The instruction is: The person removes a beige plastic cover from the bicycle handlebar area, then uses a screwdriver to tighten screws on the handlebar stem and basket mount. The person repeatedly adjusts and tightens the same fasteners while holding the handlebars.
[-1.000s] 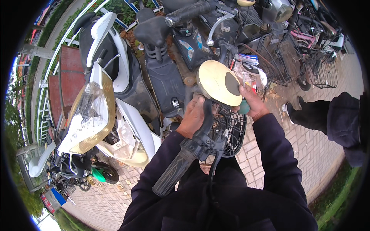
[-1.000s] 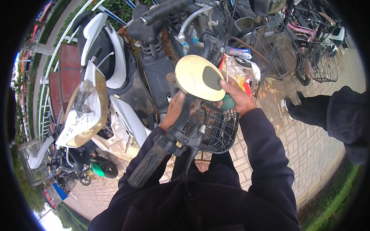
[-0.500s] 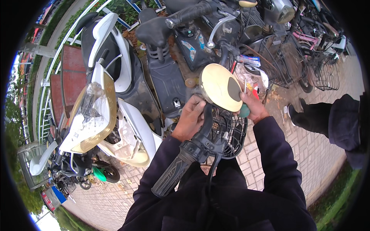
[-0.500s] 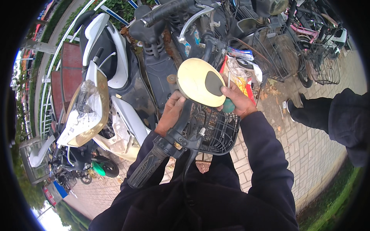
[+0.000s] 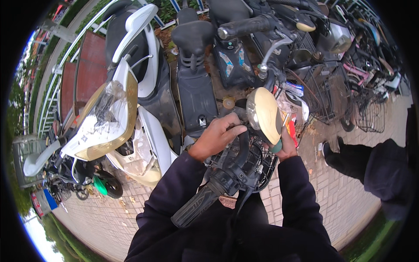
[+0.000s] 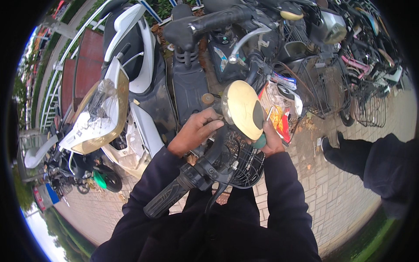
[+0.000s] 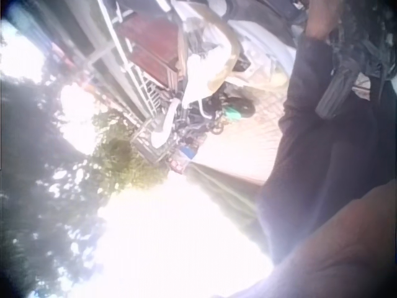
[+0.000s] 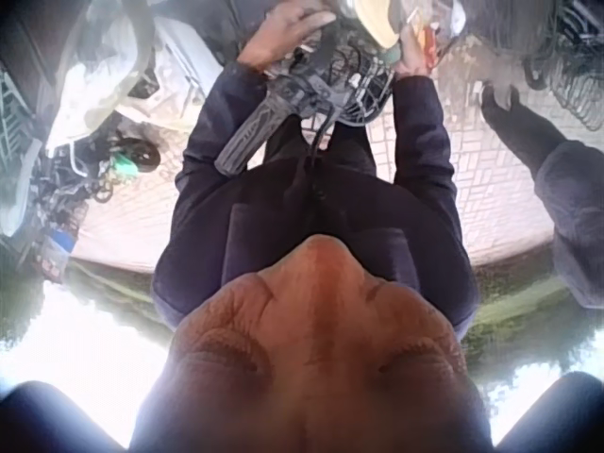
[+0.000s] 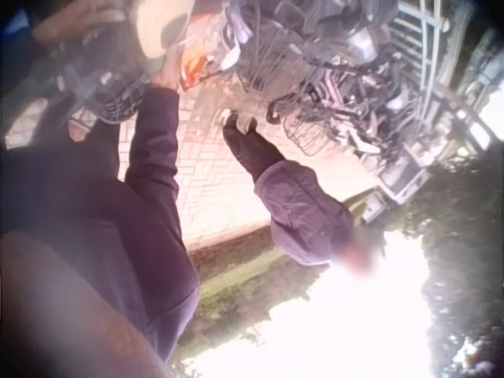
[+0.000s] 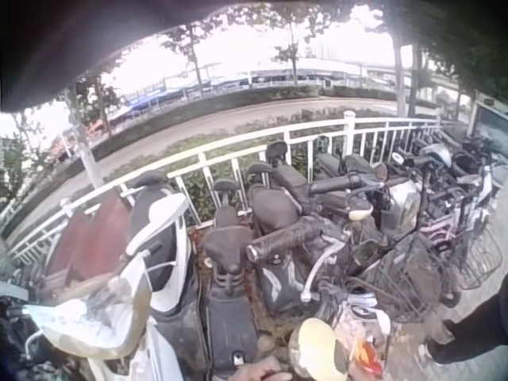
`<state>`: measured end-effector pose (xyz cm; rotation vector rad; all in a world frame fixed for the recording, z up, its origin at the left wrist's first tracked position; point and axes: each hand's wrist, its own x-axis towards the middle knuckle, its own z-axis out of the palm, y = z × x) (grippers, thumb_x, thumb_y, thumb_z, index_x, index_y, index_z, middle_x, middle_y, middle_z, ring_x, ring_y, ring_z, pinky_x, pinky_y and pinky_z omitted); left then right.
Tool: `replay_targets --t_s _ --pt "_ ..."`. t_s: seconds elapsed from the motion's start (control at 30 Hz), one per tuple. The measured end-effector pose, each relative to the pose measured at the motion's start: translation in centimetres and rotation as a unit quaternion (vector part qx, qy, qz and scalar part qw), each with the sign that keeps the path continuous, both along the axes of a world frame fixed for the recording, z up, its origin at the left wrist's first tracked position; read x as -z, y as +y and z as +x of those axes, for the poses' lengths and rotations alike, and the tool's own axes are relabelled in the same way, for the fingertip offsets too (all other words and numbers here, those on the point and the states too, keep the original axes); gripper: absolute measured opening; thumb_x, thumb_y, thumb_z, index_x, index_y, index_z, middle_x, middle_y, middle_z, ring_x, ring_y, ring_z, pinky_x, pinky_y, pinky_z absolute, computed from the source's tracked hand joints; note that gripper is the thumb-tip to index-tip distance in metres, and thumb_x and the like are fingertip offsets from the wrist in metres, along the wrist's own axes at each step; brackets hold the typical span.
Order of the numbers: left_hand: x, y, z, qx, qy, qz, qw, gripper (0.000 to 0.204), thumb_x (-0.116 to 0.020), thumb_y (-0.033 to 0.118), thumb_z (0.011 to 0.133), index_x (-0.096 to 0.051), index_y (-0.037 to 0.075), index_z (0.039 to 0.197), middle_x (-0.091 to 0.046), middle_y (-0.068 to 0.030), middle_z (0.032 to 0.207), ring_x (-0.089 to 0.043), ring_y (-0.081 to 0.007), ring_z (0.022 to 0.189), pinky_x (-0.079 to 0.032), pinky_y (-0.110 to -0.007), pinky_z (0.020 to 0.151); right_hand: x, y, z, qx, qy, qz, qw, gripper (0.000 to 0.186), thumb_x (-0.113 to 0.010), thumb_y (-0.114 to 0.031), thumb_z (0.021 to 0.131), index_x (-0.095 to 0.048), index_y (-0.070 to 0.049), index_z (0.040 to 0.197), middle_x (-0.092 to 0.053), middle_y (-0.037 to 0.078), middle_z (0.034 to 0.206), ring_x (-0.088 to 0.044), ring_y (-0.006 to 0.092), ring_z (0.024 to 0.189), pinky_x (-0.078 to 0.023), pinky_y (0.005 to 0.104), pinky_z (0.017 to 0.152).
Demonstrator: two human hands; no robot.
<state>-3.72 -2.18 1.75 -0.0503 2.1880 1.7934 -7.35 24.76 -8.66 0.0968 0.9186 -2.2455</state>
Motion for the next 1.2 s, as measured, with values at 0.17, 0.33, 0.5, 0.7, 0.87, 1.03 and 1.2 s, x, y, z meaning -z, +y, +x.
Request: replay_targets --t_s 0.17,0.33,0.5,0.7,0.87,1.03,1.2 --pt "0.3 0.0 -0.1 -0.014 0.097 -0.025 0.995 0.026 -0.069 0.022 0.099 -0.063 -0.003 0.094 -0.060 -0.0100 0.080 -0.057 -0.0176 0.069 -0.047 -0.035 0.067 0.5 0.4 0.3 -0.007 -0.041 -0.071 0.997 0.076 -0.063 -0.058 0.097 -0.038 -0.019 0.156 -0.067 0.007 0.124 -0.063 0.0151 0.071 -0.050 0.0356 0.059" --pt "0.4 -0.1 -0.2 -0.033 0.065 0.008 0.997 0.027 -0.068 0.024 0.101 -0.062 -0.001 0.093 -0.058 -0.0048 0.074 -0.053 -0.0111 0.069 -0.046 -0.032 0.063 -2.0 0.7 0.2 0.010 -0.086 -0.018 0.996 0.064 -0.060 -0.054 0.101 -0.047 -0.014 0.149 -0.070 0.005 0.105 -0.056 0.0135 0.060 -0.048 0.0363 0.060" --pt "0.1 0.0 -0.1 -0.045 0.037 0.004 0.998 0.027 -0.069 0.025 0.100 -0.063 -0.002 0.095 -0.060 -0.0133 0.080 -0.057 -0.0231 0.072 -0.047 -0.038 0.069 -3.5 0.5 -0.1 0.023 -0.087 0.010 0.996 0.057 -0.060 -0.049 0.102 -0.052 -0.010 0.142 -0.069 0.007 0.104 -0.057 0.0161 0.061 -0.049 0.0376 0.061" --pt "-0.4 0.5 -0.4 -0.032 0.097 -0.062 0.993 0.025 -0.068 0.021 0.100 -0.061 -0.003 0.094 -0.062 -0.0136 0.074 -0.061 -0.0224 0.067 -0.047 -0.036 0.064 -1.7 -0.3 0.9 0.031 -0.067 -0.048 0.996 0.069 -0.065 -0.053 0.099 -0.042 -0.015 0.152 -0.068 0.006 0.110 -0.057 0.0139 0.062 -0.050 0.0369 0.061" --pt "-0.3 0.5 -0.9 -0.030 0.127 -0.054 0.990 0.025 -0.069 0.020 0.098 -0.059 -0.002 0.093 -0.059 -0.0196 0.077 -0.059 -0.0370 0.067 -0.046 -0.042 0.064 -2.3 -0.9 0.6 0.024 -0.027 -0.081 0.996 0.060 -0.053 -0.054 0.104 -0.050 -0.010 0.145 -0.069 0.009 0.111 -0.055 0.0139 0.058 -0.048 0.0356 0.058" --pt "0.2 0.2 -0.8 -0.037 -0.039 0.078 0.996 0.024 -0.066 0.021 0.103 -0.057 0.001 0.094 -0.057 -0.0006 0.076 -0.052 -0.0079 0.071 -0.044 -0.028 0.063 -5.0 -0.6 0.6 0.030 -0.020 -0.003 0.999 0.057 -0.054 -0.050 0.105 -0.046 -0.012 0.147 -0.068 0.007 0.112 -0.055 0.0138 0.060 -0.049 0.0365 0.060" --pt "0.1 1.1 -1.3 -0.029 0.082 0.008 0.996 0.020 -0.067 0.016 0.100 -0.056 0.000 0.093 -0.057 -0.0024 0.076 -0.051 -0.0091 0.070 -0.045 -0.029 0.063 -4.9 -1.7 0.7 0.057 -0.051 -0.099 0.992 0.054 -0.052 -0.050 0.107 -0.051 -0.010 0.143 -0.068 0.007 0.108 -0.054 0.0139 0.059 -0.048 0.0365 0.059"
